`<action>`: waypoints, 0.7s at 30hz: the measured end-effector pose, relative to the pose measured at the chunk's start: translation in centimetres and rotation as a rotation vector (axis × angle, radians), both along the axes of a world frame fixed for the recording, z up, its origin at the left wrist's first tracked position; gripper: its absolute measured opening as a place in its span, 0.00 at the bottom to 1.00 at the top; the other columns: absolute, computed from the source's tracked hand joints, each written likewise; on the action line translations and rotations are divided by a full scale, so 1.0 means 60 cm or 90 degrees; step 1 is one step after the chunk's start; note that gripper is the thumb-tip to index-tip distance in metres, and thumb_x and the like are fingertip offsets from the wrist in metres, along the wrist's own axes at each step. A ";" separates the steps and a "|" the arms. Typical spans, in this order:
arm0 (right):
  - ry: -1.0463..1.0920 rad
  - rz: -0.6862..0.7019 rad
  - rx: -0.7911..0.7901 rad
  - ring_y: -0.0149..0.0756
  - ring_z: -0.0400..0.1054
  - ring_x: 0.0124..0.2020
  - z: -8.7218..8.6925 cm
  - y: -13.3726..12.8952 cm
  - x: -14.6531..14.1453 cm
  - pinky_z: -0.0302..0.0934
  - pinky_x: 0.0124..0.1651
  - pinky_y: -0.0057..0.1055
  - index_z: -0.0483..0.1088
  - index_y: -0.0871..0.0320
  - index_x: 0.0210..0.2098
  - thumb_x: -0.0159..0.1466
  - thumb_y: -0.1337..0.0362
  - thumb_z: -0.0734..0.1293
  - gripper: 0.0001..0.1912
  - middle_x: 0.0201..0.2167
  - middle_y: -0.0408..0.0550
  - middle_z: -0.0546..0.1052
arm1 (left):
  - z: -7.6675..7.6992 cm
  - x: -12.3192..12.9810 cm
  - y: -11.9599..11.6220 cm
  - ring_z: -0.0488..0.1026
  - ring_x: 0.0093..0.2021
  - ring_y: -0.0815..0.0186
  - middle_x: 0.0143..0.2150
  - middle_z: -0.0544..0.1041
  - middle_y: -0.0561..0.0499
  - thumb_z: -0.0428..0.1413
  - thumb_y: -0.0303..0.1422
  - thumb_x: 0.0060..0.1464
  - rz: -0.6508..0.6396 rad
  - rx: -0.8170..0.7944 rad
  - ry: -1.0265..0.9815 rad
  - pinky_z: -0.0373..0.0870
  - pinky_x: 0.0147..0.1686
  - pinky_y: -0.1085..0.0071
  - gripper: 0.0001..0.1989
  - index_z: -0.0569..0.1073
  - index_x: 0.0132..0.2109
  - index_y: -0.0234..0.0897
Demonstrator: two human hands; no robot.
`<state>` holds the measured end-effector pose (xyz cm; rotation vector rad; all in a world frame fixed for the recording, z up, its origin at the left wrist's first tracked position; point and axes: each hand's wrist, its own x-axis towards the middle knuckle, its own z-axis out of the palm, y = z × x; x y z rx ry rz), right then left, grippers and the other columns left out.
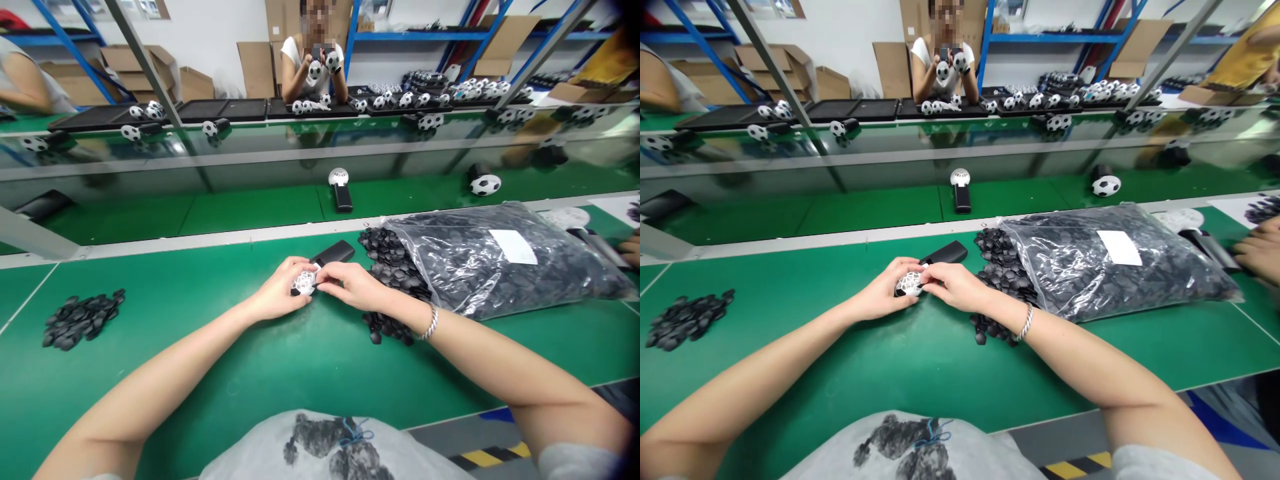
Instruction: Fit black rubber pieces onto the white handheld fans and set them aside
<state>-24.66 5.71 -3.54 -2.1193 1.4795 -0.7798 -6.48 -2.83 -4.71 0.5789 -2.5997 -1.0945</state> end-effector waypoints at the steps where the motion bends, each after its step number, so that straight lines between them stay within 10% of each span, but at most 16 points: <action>1: -0.007 0.007 -0.005 0.27 0.63 0.29 0.001 0.000 -0.001 0.57 0.34 0.23 0.67 0.60 0.36 0.60 0.68 0.61 0.05 0.29 0.44 0.71 | -0.001 0.000 0.000 0.56 0.57 0.59 0.54 0.58 0.45 0.54 0.28 0.44 -0.001 -0.001 0.004 0.55 0.56 0.62 0.25 0.62 0.52 0.40; 21: -0.017 -0.015 -0.007 0.27 0.65 0.30 -0.009 -0.004 0.003 0.56 0.34 0.23 0.70 0.59 0.30 0.57 0.67 0.65 0.03 0.27 0.42 0.73 | -0.002 -0.007 0.006 0.61 0.53 0.60 0.51 0.62 0.45 0.57 0.35 0.45 0.056 0.007 0.022 0.58 0.54 0.63 0.23 0.65 0.49 0.38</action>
